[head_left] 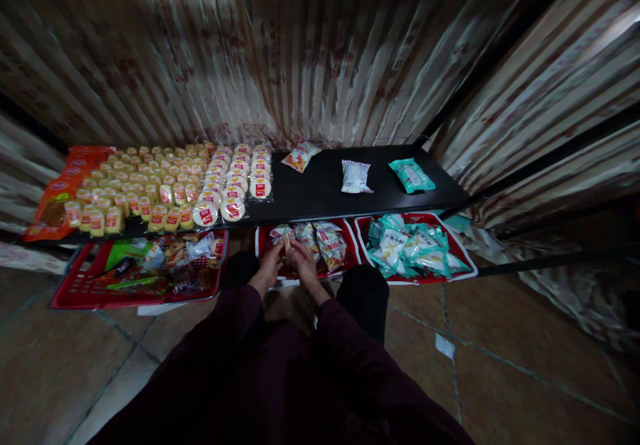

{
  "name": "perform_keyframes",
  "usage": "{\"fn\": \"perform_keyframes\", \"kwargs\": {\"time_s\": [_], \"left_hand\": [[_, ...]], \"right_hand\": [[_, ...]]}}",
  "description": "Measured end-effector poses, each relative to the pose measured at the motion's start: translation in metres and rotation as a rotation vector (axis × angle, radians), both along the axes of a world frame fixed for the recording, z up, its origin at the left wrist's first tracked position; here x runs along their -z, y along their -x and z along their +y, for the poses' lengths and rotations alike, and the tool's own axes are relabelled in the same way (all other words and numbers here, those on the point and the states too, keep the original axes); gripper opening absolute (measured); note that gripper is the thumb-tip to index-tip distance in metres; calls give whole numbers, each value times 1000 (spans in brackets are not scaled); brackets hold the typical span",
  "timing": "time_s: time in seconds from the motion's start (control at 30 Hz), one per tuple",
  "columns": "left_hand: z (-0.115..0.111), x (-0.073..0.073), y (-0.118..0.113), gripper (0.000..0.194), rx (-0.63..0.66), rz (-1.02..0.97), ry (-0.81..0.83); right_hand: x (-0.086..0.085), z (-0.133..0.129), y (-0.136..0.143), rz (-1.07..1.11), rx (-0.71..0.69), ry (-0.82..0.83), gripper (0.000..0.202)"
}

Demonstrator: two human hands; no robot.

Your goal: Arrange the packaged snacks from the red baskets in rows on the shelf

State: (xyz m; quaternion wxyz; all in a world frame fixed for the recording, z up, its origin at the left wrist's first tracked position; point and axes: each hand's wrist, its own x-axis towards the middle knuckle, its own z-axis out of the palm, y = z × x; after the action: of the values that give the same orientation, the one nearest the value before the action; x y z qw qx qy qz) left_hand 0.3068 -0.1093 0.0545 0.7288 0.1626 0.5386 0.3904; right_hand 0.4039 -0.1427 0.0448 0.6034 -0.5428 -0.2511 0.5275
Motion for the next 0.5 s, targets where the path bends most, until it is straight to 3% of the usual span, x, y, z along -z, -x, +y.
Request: {"fn": "perform_keyframes", "kwargs": {"time_s": [0.13, 0.5], "left_hand": [[0, -2, 3, 27, 5, -98, 46], [2, -15, 22, 35, -45, -363, 106]], "right_hand": [[1, -3, 0, 0, -24, 56, 35], [10, -1, -5, -47, 26, -34, 27]]}}
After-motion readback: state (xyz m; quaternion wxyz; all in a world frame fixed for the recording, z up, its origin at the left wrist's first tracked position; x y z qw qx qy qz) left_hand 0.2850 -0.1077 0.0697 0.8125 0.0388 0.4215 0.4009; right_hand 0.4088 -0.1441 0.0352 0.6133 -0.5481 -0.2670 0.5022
